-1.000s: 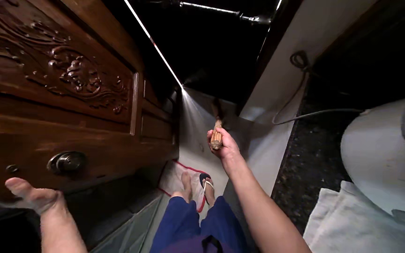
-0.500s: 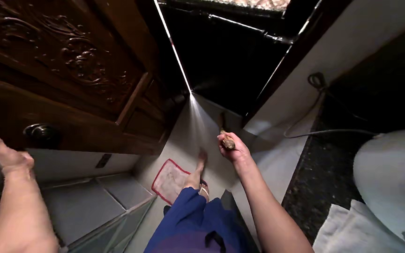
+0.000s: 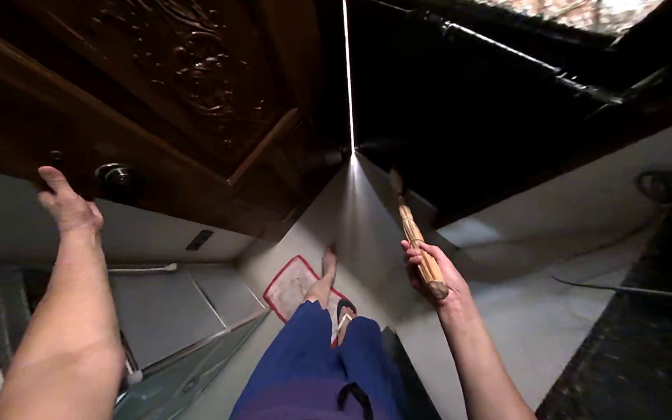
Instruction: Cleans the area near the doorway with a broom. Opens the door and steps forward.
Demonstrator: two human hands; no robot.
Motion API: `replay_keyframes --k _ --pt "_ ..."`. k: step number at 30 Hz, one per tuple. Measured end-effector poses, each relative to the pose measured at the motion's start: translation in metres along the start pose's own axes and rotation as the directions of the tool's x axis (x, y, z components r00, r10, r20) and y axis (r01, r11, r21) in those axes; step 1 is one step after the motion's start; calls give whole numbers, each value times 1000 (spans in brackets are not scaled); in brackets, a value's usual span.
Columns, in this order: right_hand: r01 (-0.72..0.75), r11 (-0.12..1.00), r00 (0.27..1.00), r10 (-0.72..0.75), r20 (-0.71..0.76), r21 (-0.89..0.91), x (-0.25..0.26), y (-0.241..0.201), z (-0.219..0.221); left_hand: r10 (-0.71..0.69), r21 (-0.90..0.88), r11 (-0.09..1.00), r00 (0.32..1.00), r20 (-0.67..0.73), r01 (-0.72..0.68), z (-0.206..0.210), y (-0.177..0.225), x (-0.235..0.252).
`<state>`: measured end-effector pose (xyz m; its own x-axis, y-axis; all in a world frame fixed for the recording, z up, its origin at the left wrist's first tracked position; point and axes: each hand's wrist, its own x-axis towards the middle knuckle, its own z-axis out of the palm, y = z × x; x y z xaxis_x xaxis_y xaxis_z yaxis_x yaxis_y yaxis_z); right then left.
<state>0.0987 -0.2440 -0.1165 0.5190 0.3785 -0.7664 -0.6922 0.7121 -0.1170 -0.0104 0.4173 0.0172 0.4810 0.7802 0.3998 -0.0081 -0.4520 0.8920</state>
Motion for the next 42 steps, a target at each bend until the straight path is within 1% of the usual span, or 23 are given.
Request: replay_keyframes --k 3,6,8,10,11,12,13,14,15,16,18,19,20,21,22,23,25,27,31,35,38,40,42 --pt "-71 995 997 71 1 69 3 -3 -4 -3 -14 1000 1000 -1 3 -3 -6 9" --pt "-85 992 996 88 -30 91 6 -2 -9 -15 -8 1000 1000 7 15 -1 -6 15" --pt "-87 994 994 91 -54 67 10 2 -15 21 -4 1000 1000 14 -20 -4 -14 23" --pt "-80 996 994 82 -78 33 15 6 -21 76 3 997 995 69 -77 -6 -15 25" --pt "-71 997 993 71 -99 11 16 9 -23 76 34 996 991 108 -80 -1 0 18" --pt "-57 998 990 54 -133 -20 16 11 -24 -1 77 997 997 76 -4 19 36 0" --pt "-49 998 987 42 -157 -44 17 13 -25 -197 28 978 958 -207 207 67 91 -21" --pt "-48 998 984 39 -175 -51 17 15 -27 -255 57 960 939 -232 274 87 129 -36" --pt "-50 997 981 39 -189 -52 18 18 -28 -237 108 960 956 -174 258 92 148 -48" --pt "-48 997 978 36 -205 -56 19 20 -30 -217 128 964 967 -136 234 93 155 -52" --pt "-43 997 972 26 -232 -69 23 24 -33 -271 84 954 946 -180 289 90 143 -37" --pt "-50 996 972 31 -234 -75 24 26 -35 -288 38 952 932 -222 303 83 119 -20" --pt "-60 996 972 42 -231 -71 25 28 -37 -206 15 977 960 -187 213 61 75 -1" --pt "-71 995 972 55 -228 -64 26 30 -38 64 68 995 990 124 -73 11 8 24" --pt "-80 995 971 64 -231 -62 26 32 -37 98 40 994 990 99 -102 -2 -27 43" --pt "-84 994 969 65 -236 -70 26 36 -35 69 20 997 996 50 -70 -4 -40 53" --pt "-83 992 969 59 -239 -94 26 44 -30 10 -12 1000 1000 -4 -10 1 -37 58" --pt "-83 991 971 57 -234 -104 28 52 -22 -7 -8 1000 1000 -24 7 9 -25 54" --pt "-95 988 971 65 -232 -124 39 68 -4 25 16 1000 1000 1 -25 12 -20 52" --pt "-107 959 982 61 -176 -264 53 102 5 80 -29 996 996 -35 -81 15 -15 47" --pt "-254 914 961 201 -192 -315 48 150 6 51 -40 998 996 -69 -54 16 -19 49" --pt "-335 906 937 290 -195 -261 43 180 2 60 -35 997 996 -65 -62 17 -24 51" --pt "-394 907 912 366 -184 -149 45 199 -6 86 -31 996 996 -38 -87 15 -32 57"
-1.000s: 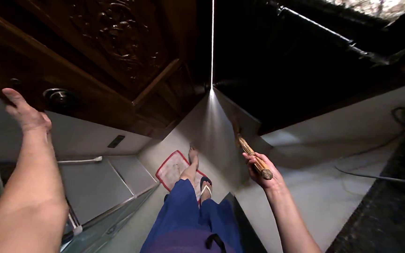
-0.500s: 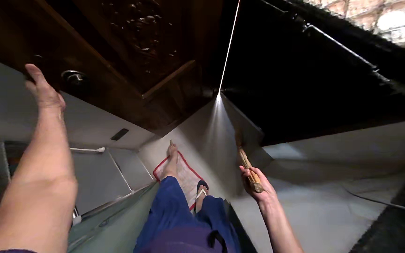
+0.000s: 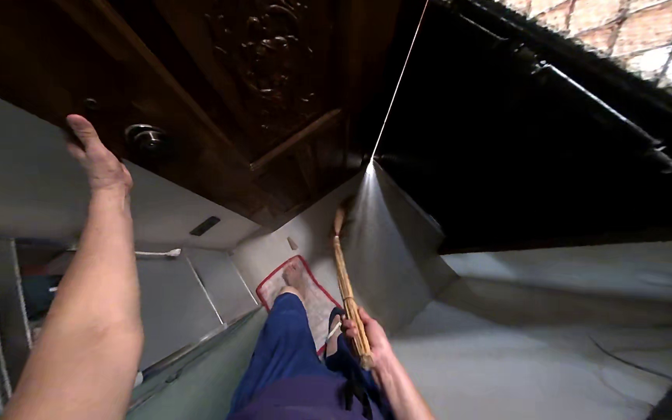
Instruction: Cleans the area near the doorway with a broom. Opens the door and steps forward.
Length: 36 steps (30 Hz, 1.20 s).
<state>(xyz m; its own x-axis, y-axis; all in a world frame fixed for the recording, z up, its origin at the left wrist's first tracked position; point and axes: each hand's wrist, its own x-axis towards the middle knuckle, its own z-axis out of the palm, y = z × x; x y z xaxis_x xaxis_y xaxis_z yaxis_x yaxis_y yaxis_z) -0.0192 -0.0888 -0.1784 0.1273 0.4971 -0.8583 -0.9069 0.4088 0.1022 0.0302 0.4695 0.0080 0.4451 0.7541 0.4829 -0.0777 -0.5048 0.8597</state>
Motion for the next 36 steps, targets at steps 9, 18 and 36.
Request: replay_keyframes --k 9,18,36 --pt "-89 992 993 81 -86 -94 139 -22 -10 12 5 1000 1000 -21 -12 -5 -11 -11" --pt "148 766 922 -336 -193 -626 103 -14 11 10 -39 999 973 -230 -19 -28 -54 -27" --pt "49 790 827 -376 -419 -611 57 -72 -50 -4 -41 999 960 -281 -8 -4 -66 -2"
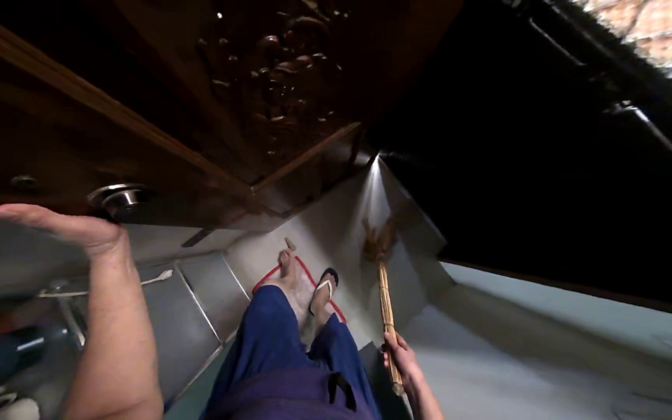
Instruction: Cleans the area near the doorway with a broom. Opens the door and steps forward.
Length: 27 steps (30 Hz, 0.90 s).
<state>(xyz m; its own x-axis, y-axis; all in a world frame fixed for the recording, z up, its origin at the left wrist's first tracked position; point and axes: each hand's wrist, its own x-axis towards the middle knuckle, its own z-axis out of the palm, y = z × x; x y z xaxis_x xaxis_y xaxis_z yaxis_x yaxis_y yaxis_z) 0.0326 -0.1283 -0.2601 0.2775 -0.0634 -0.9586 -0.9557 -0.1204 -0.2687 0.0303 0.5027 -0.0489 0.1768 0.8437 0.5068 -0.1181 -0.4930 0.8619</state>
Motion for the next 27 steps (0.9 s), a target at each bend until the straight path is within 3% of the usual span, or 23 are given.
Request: replay_keyframes --k 8,27 --pt "3 998 1000 -5 -21 -58 17 9 -30 -35 50 998 998 -46 37 0 6 -1" --pt "-43 980 999 49 24 -192 20 -35 -6 -55 26 998 997 -62 57 -4 -10 4"
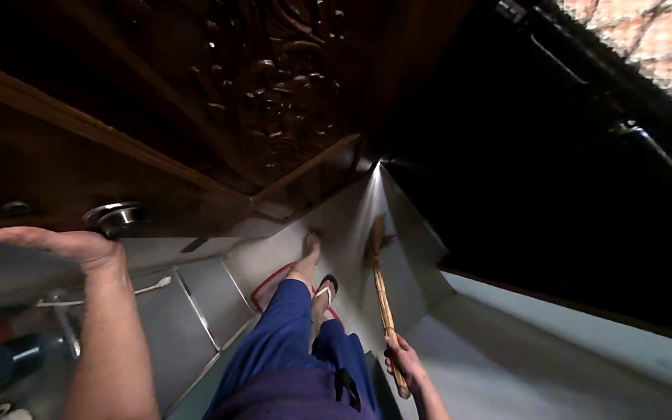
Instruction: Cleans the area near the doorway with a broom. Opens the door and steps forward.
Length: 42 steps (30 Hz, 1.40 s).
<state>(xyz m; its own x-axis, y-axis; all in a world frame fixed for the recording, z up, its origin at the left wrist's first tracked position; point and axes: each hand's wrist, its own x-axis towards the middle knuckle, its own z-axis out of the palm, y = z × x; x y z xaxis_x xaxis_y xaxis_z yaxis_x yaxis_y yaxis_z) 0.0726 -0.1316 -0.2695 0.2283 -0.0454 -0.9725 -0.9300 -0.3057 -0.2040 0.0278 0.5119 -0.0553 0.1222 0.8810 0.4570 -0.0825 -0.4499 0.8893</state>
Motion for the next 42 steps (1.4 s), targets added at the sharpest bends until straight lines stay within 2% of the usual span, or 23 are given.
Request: replay_keyframes --k 7,12,21,24,32,37,42 --pt "19 999 1000 -19 12 -31 -1 -24 3 45 11 999 999 1 -45 2 -1 -4" --pt "42 998 999 -41 17 -45 -17 -38 8 13 30 999 1000 4 -13 -3 -8 -3" --pt "127 992 990 -126 67 -9 -33 -41 10 -23 10 1000 995 -102 24 4 6 -10" --pt "137 990 988 -136 78 -14 -31 -41 10 -43 53 997 995 -90 48 3 6 -10" --pt "153 987 985 -149 86 -39 -33 -38 20 15 98 995 994 -104 -5 9 10 -7" --pt "142 986 963 -116 241 -90 -62 -27 26 -20 36 999 991 -130 25 11 14 -7" --pt "43 994 854 18 520 -104 -69 -21 38 -78 16 997 982 -171 82 26 39 -14"
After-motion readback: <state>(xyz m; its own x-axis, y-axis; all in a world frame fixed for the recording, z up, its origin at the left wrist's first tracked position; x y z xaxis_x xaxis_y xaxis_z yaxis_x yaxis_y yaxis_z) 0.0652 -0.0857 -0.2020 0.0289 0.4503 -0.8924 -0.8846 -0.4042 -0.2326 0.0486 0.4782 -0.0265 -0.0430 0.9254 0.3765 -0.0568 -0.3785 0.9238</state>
